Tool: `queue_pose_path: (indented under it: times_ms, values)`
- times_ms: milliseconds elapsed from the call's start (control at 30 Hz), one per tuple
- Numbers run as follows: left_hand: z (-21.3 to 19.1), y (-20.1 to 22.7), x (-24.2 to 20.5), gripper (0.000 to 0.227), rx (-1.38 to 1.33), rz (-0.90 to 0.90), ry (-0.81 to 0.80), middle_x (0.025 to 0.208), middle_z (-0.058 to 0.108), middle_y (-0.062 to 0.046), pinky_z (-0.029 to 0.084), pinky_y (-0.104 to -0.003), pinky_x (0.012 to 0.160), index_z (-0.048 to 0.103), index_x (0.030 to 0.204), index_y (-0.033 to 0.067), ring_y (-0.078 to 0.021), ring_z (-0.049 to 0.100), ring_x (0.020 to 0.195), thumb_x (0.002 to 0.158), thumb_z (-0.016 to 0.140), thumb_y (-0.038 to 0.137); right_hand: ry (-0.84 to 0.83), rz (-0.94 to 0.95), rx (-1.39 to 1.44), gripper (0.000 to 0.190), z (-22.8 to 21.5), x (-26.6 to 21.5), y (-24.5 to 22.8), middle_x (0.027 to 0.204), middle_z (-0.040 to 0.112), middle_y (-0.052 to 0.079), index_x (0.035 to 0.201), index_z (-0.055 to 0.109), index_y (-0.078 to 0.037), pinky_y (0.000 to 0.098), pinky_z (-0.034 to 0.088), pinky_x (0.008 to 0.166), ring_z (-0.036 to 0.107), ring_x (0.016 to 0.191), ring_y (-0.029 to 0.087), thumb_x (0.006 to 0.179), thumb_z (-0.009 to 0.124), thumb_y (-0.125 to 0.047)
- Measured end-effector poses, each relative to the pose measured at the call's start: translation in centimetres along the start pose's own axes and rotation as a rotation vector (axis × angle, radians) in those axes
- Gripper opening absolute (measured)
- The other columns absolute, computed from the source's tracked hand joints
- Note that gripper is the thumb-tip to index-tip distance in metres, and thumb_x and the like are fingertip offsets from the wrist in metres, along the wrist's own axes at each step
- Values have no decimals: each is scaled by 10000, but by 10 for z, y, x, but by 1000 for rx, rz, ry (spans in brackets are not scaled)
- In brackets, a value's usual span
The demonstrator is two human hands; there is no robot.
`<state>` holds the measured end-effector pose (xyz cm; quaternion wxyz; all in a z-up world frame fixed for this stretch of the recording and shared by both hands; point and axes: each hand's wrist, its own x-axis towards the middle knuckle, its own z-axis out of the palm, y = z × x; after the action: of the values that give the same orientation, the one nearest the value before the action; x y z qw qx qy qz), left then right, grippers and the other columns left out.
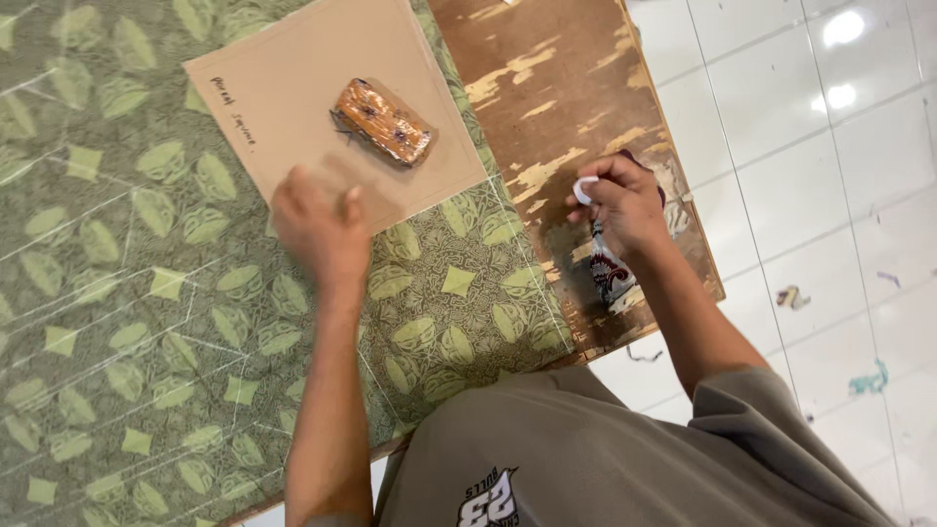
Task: The person repeatedly rubs a small rectangular cardboard piece on a patterned table using a wrapped block. They reposition the cardboard several times and continue rubbing different areas of the surface.
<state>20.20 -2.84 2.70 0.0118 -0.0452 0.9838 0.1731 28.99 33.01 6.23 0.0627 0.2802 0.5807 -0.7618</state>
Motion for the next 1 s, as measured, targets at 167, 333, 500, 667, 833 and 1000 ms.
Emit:
queue_pose_path:
  times_ms: [167,333,500,667,833,1000]
  values:
    - [-17,-34,-23,902,-74,-426,-135,1466,395,-264,448,-577,1061,308,1558,48,-432,477,1317,883,833,335,-81,97,181,67,8,17,24,839,616,42,949,640,-52,311,535,627,603,715,155,951,699,-83]
    - [10,-54,-28,833,-376,-435,-34,1290,610,-231,489,-512,1025,360,1498,24,-344,620,1143,835,848,151,-235,-487,-665,365,81,61,28,947,644,71,1031,688,-33,342,532,708,627,802,194,904,844,-338]
    - [31,-67,-31,435,-1026,-490,22,1086,697,-130,540,-334,714,507,1258,17,-180,671,854,883,726,-13,-241,-866,-1272,567,173,91,7,1138,618,150,1175,660,-104,436,574,746,685,935,312,813,814,-513]
    - [20,-42,-53,284,-1190,-601,-50,932,679,-110,511,-269,541,511,1145,17,-144,605,635,931,698,17,-337,-703,-1585,722,204,102,-1,1093,608,217,1354,493,1,480,578,696,666,871,378,900,705,-519]
    - [2,13,-106,189,-1237,-737,-122,912,702,-96,542,-247,588,628,1130,17,-120,606,666,949,640,70,-358,-674,-1549,561,173,100,-5,1058,657,184,1211,609,-17,443,563,774,688,889,313,901,710,-474]
    - [13,38,-210,193,-1169,-723,-270,934,695,-115,554,-320,663,614,1122,-3,-180,647,728,996,603,143,-434,-297,-1091,514,77,62,-26,935,735,156,1248,662,-44,363,554,624,672,700,205,850,709,-365]
